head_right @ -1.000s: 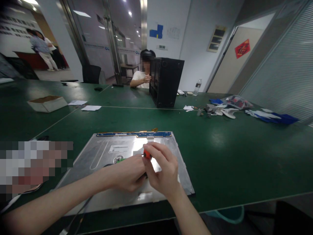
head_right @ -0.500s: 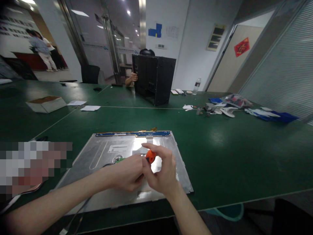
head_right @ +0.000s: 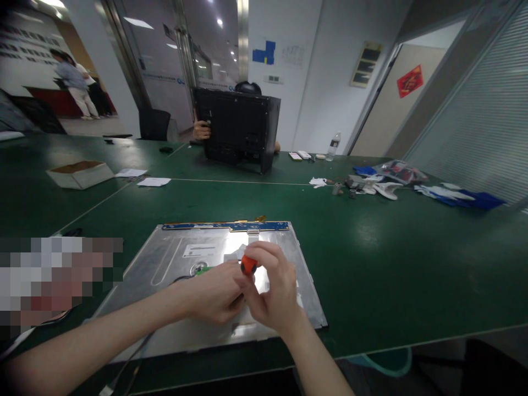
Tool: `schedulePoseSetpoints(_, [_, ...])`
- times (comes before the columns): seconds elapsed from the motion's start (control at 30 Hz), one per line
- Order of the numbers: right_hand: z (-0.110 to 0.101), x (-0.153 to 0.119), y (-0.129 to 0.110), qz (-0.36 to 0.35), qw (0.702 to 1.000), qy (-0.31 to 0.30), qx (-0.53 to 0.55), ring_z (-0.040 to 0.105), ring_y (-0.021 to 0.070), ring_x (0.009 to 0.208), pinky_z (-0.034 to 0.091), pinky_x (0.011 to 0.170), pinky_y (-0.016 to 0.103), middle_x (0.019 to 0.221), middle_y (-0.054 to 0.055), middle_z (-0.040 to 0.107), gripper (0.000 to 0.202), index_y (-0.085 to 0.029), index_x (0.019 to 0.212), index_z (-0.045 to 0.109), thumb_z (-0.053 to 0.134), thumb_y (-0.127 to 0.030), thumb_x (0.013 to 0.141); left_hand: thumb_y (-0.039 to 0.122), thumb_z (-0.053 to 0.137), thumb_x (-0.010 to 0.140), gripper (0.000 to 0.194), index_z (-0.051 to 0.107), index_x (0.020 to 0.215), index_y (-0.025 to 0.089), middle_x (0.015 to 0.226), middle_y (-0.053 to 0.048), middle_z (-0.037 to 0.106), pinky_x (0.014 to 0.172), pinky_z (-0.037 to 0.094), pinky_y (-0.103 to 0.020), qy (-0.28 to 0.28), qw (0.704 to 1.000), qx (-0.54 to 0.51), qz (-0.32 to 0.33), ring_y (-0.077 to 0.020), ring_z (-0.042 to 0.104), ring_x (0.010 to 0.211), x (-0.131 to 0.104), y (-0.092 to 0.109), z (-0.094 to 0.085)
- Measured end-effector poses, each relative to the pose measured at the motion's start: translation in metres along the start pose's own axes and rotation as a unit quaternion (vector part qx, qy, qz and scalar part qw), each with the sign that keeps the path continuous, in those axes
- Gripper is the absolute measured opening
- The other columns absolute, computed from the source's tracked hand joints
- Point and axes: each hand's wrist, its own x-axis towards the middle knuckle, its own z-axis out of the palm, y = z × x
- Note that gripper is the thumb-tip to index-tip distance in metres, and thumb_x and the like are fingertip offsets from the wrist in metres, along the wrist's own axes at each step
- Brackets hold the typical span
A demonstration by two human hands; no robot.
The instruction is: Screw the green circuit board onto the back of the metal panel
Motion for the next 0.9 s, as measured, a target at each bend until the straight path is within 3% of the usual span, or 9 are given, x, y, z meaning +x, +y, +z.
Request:
schedulePoseSetpoints(0.2, [0.0006,0.0021,-0.0004,0.003,0.999,0.034,-0.039,0.056,0.0183,0.086,0.052,0.069,0.035,0.099,0.006,0.054,0.041,-0.024,0.114,0.051,0.063,-0.011,0.077,0.019,0.050,0.073,0.005,0.053,0.072,0.015,0.072,-0.008,0.060,0.058,0.046,-0.032,-0.006,1.000,0.004,-0.007,-0.0197,0.055,0.063,0.0003,0.0006,0.0008])
schedulePoseSetpoints(0.4, [-0.0004,0.0006,-0.0002,0.015,1.000,-0.002,-0.010,0.059,0.0205,0.096,0.052,0.074,0.036,0.106,0.009,0.062,0.042,-0.020,0.121,0.051,0.052,-0.008,0.081,0.017,0.051,0.069,0.002,0.051,0.070,0.016,0.071,-0.008,0.060,0.060,0.048,-0.034,-0.011,1.000,-0.004,-0.007,-0.0209,0.056,0.065,0.0005,-0.0002,0.0011])
schedulePoseSetpoints(0.63, [0.0007,-0.0010,0.0028,-0.006,0.999,0.034,-0.022,0.063,0.0200,0.089,0.054,0.074,0.036,0.098,0.006,0.065,0.048,-0.022,0.119,0.051,0.066,-0.010,0.075,0.017,0.050,0.073,0.003,0.052,0.072,0.015,0.073,-0.007,0.060,0.058,0.047,-0.031,-0.016,1.000,0.009,0.003,-0.0187,0.055,0.064,-0.0012,0.0004,-0.0024])
schedulePoseSetpoints(0.9, [-0.0018,0.0015,-0.0007,-0.003,0.999,0.030,-0.034,0.061,0.0225,0.097,0.054,0.074,0.038,0.107,0.009,0.062,0.045,-0.022,0.120,0.055,0.055,-0.006,0.078,0.017,0.051,0.074,0.005,0.053,0.069,0.015,0.071,-0.008,0.061,0.059,0.046,-0.031,-0.028,0.999,0.007,-0.016,-0.0192,0.056,0.064,-0.0031,0.0008,-0.0047])
